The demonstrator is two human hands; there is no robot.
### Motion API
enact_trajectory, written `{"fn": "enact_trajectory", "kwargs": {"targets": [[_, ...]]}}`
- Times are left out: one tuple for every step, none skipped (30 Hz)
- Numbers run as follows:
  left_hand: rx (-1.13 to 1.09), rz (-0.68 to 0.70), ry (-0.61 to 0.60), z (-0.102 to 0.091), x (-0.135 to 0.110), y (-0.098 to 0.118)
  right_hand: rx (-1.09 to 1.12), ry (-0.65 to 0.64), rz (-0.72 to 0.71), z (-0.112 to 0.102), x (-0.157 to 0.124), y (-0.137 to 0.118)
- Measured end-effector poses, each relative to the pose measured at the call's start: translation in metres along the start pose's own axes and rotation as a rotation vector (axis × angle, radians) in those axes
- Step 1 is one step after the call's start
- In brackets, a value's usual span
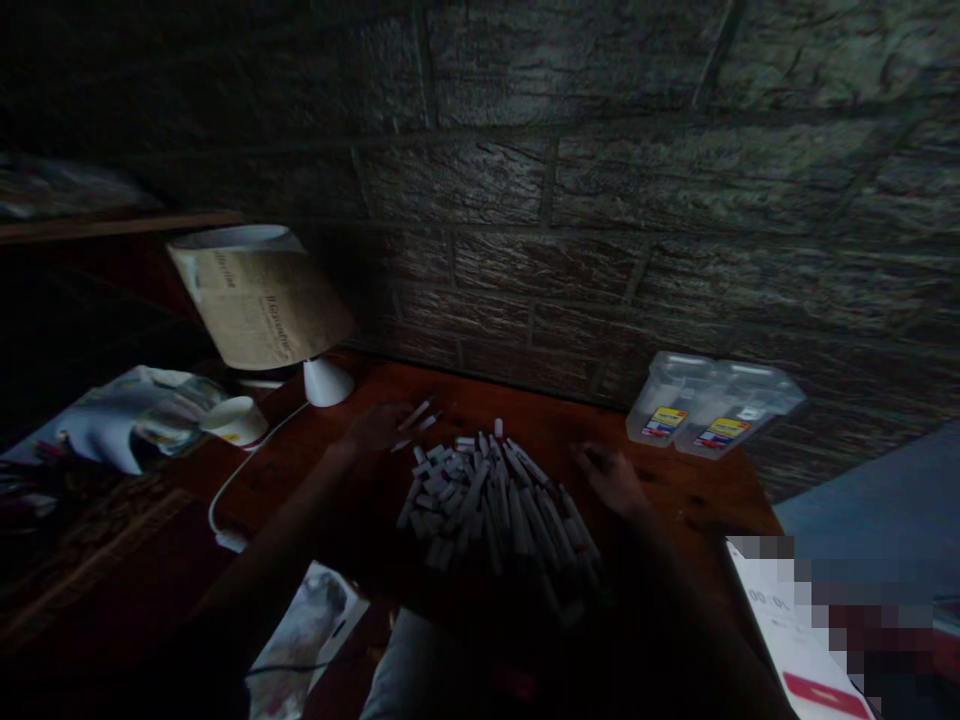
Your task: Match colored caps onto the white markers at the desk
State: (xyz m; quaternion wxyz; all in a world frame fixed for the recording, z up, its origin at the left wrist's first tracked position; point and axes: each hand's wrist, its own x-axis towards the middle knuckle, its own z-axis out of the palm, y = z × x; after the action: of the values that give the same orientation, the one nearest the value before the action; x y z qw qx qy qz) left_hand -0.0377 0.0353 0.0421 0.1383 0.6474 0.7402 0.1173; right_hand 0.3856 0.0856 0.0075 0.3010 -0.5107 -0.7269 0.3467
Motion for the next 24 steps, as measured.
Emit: {"fn": "enact_trajectory", "kwargs": {"targets": [[0.055, -0.028, -0.021, -0.002, -0.003, 0.002, -0.007, 0.004, -0.010, 0.000, 0.000, 0.002], [0.109, -0.054, -0.034, -0.003, -0.006, 0.004, -0.009, 0.005, -0.013, 0.001, 0.001, 0.005], [0.155, -0.078, -0.039, -0.004, -0.008, 0.006, -0.005, 0.006, -0.012, 0.002, 0.001, 0.007], [0.189, -0.099, -0.044, -0.005, -0.009, 0.008, -0.002, 0.007, -0.010, 0.002, 0.002, 0.009], [0.209, -0.118, -0.044, -0.004, -0.009, 0.009, 0.003, 0.011, -0.006, 0.003, 0.002, 0.010], [0.218, -0.132, -0.034, -0.003, -0.009, 0.009, 0.002, 0.017, -0.017, 0.004, 0.002, 0.011], [0.214, -0.133, -0.014, -0.002, -0.007, 0.008, -0.009, 0.028, -0.028, 0.004, 0.003, 0.011], [0.196, -0.118, 0.012, 0.000, -0.005, 0.007, -0.026, 0.033, -0.041, 0.004, 0.003, 0.011], [0.167, -0.081, 0.047, 0.003, -0.003, 0.004, -0.043, 0.036, -0.053, 0.004, 0.003, 0.010], [0.124, -0.029, 0.074, 0.007, 0.000, 0.000, -0.057, 0.042, -0.058, 0.004, 0.003, 0.008], [0.071, 0.027, 0.099, 0.010, 0.003, -0.005, -0.068, 0.048, -0.064, 0.003, 0.003, 0.007], [0.020, 0.075, 0.135, 0.014, 0.006, -0.011, -0.074, 0.050, -0.066, 0.003, 0.003, 0.006], [-0.019, 0.111, 0.196, 0.018, 0.009, -0.017, -0.082, 0.056, -0.063, 0.002, 0.002, 0.005], [-0.040, 0.120, 0.262, 0.021, 0.011, -0.025, -0.086, 0.047, -0.067, 0.002, 0.002, 0.005], [-0.050, 0.127, 0.308, 0.025, 0.014, -0.032, -0.086, 0.033, -0.073, 0.002, 0.001, 0.005], [-0.042, 0.143, 0.315, 0.027, 0.015, -0.038, -0.085, 0.039, -0.075, 0.002, 0.001, 0.005], [-0.027, 0.139, 0.325, 0.029, 0.017, -0.043, -0.077, 0.032, -0.083, 0.001, 0.000, 0.005], [-0.012, 0.119, 0.344, 0.030, 0.017, -0.046, -0.071, 0.023, -0.081, 0.001, 0.000, 0.005], [0.006, 0.097, 0.355, 0.030, 0.017, -0.048, -0.066, 0.026, -0.081, 0.001, 0.000, 0.005], [0.025, 0.070, 0.365, 0.029, 0.016, -0.049, -0.062, 0.023, -0.083, 0.001, 0.000, 0.005], [0.046, 0.046, 0.369, 0.028, 0.015, -0.048, -0.063, 0.023, -0.082, 0.001, 0.000, 0.005], [0.072, 0.023, 0.365, 0.027, 0.014, -0.046, -0.066, 0.025, -0.081, 0.001, 0.001, 0.004], [0.100, 0.001, 0.358, 0.025, 0.013, -0.044, -0.070, 0.026, -0.082, 0.001, 0.001, 0.004], [0.130, -0.022, 0.349, 0.024, 0.011, -0.041, -0.074, 0.028, -0.082, 0.001, 0.001, 0.003]]}}
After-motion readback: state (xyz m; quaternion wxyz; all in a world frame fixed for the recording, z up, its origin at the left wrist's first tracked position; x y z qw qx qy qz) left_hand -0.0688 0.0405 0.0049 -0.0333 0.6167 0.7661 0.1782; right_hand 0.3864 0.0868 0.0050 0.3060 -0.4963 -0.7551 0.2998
